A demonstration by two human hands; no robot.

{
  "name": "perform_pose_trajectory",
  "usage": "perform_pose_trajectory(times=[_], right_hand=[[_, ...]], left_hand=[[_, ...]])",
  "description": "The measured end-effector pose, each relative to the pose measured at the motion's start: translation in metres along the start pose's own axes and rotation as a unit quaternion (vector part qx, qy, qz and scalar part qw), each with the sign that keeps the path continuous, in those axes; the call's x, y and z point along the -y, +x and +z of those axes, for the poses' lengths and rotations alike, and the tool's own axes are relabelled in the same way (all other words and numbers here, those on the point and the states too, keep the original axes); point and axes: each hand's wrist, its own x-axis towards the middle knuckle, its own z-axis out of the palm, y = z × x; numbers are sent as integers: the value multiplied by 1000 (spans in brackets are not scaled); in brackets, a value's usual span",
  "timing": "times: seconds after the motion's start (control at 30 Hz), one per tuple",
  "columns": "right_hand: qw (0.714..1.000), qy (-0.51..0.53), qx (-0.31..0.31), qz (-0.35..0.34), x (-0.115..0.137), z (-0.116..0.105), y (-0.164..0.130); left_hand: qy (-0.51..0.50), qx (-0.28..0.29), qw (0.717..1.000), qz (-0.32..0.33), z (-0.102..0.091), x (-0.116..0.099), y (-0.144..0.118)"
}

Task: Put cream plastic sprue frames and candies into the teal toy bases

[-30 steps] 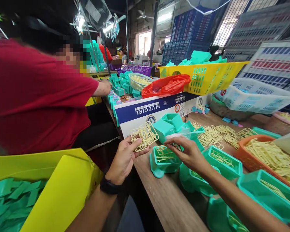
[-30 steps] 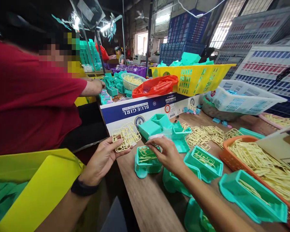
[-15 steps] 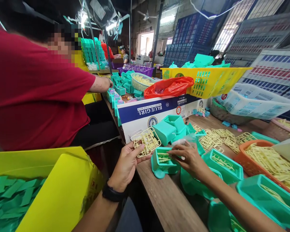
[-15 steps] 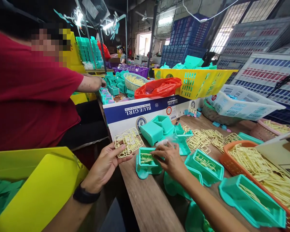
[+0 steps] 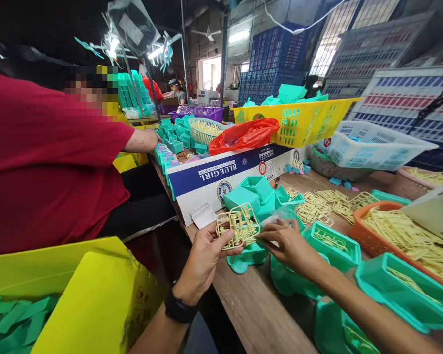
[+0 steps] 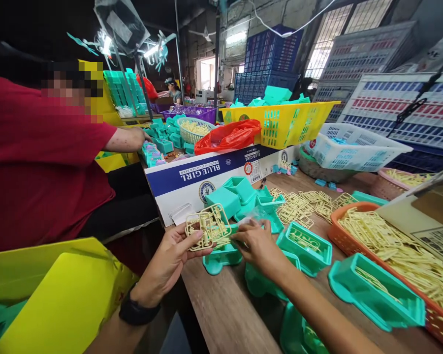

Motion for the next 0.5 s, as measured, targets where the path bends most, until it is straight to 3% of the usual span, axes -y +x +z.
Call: perform_pose_trajectory(times=[0.13,0.2,0.3,0.5], right_hand=[[974,188,-100,81,-1,-20,-2],[955,268,-84,94,-3,-36,-5],[956,275,-51,92,-6,-57,-16],[946,266,-98,159,-18,-69,-54]], left_hand=[[31,35,998,-32,11,0,2],[47,61,996,-40,19,1,3],[46,78,995,-34,32,4,6],[8,70,996,-52,47,19,11]])
